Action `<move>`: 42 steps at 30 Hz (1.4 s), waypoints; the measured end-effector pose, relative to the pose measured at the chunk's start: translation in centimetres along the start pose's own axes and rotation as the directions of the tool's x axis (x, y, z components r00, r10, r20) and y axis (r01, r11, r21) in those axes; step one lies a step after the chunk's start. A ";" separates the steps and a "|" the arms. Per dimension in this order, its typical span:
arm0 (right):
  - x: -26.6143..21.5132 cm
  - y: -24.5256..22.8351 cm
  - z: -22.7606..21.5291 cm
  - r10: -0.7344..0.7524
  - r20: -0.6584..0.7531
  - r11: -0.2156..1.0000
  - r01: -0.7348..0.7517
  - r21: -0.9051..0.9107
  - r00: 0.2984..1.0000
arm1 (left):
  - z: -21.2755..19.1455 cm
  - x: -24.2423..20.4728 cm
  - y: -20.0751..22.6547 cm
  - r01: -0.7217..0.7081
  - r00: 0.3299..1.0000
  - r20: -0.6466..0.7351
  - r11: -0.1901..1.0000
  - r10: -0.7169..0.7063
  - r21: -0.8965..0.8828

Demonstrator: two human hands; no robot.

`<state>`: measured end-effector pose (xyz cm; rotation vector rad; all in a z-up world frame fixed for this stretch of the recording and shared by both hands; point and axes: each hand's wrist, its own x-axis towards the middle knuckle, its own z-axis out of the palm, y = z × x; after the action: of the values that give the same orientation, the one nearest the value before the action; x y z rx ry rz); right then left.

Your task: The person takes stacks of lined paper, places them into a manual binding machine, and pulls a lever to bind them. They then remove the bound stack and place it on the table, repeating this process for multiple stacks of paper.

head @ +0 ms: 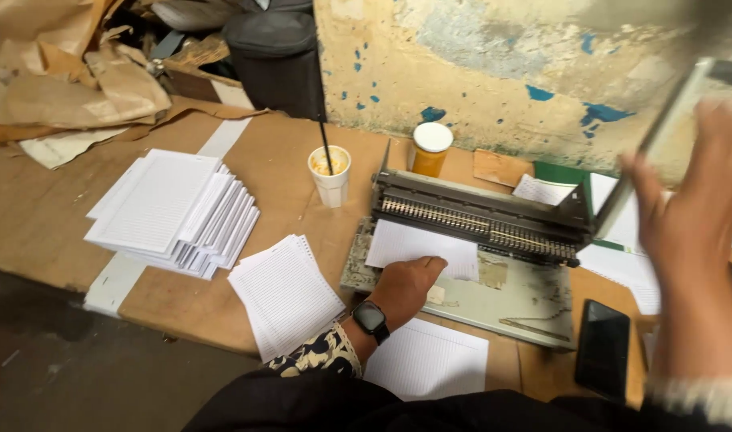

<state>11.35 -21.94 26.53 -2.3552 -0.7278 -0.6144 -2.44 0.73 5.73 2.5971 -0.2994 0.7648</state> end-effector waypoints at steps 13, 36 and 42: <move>-12.9 -3.0 8.3 0.418 0.577 0.195 -0.689 0.698 0.702 | 3.1 -1.7 -2.2 -0.010 0.995 0.103 0.998 0.004 0.055; -11.1 -5.7 16.7 0.218 0.747 -0.353 -0.663 0.660 0.628 | 2.3 -3.0 -2.0 0.069 0.997 -0.029 0.993 -0.072 -0.096; -13.4 -2.6 7.3 0.459 0.812 -0.285 -0.806 0.519 0.360 | 3.3 -3.0 -2.0 0.114 0.993 0.020 0.990 -0.113 -0.078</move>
<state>1.57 -20.11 14.69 -1.1306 0.3153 0.6905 -2.74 1.31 0.94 2.5220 -0.1811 0.6798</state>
